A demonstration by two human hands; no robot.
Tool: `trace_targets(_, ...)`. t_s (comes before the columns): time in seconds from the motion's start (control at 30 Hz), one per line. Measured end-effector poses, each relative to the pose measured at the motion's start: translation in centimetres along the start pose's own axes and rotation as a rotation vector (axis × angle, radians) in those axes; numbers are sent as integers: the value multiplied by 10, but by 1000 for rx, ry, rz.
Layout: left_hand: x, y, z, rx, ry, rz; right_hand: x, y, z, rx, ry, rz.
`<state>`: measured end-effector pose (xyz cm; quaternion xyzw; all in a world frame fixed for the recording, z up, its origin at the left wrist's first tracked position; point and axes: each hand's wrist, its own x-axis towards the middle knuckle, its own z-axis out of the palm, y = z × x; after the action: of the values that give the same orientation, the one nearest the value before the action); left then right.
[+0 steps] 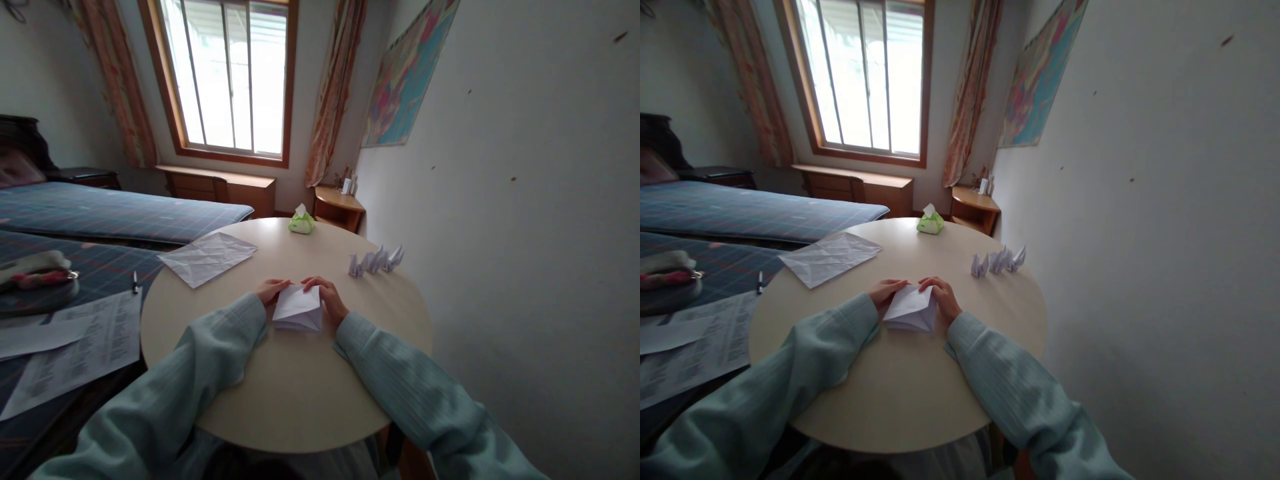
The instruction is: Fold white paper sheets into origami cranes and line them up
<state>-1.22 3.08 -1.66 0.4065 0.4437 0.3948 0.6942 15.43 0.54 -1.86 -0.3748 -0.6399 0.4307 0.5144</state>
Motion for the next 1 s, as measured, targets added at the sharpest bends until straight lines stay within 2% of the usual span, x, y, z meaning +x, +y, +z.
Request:
trace_targets(0.17, 1, 0, -3, 19, 116, 72, 2, 4, 0, 102, -15, 171)
trace_targets(0.3, 2, -2, -2, 84, 34, 94, 8, 16, -1, -56, 79, 176)
trace_targets(0.47, 2, -4, -3, 147, -65, 133, 9, 19, -2, 0, 35, 136)
trace_targets(0.6, 6, -7, -6, 146, -101, 102, 10, 15, -3, -50, 244, 45)
trace_targets(0.7, 11, -10, -8, 218, -48, 138, 12, 16, -5, -93, 325, 19)
trace_targets(0.77, 14, -10, -10, 285, 25, 210, 12, 20, -5, -105, 277, 42)
trace_targets(0.9, 16, -7, -12, 402, 135, 306, 10, 23, -5, -153, 75, 154)
trace_targets(1.0, 11, -5, -12, 631, 208, 378, 9, 19, -7, -315, 60, 99)
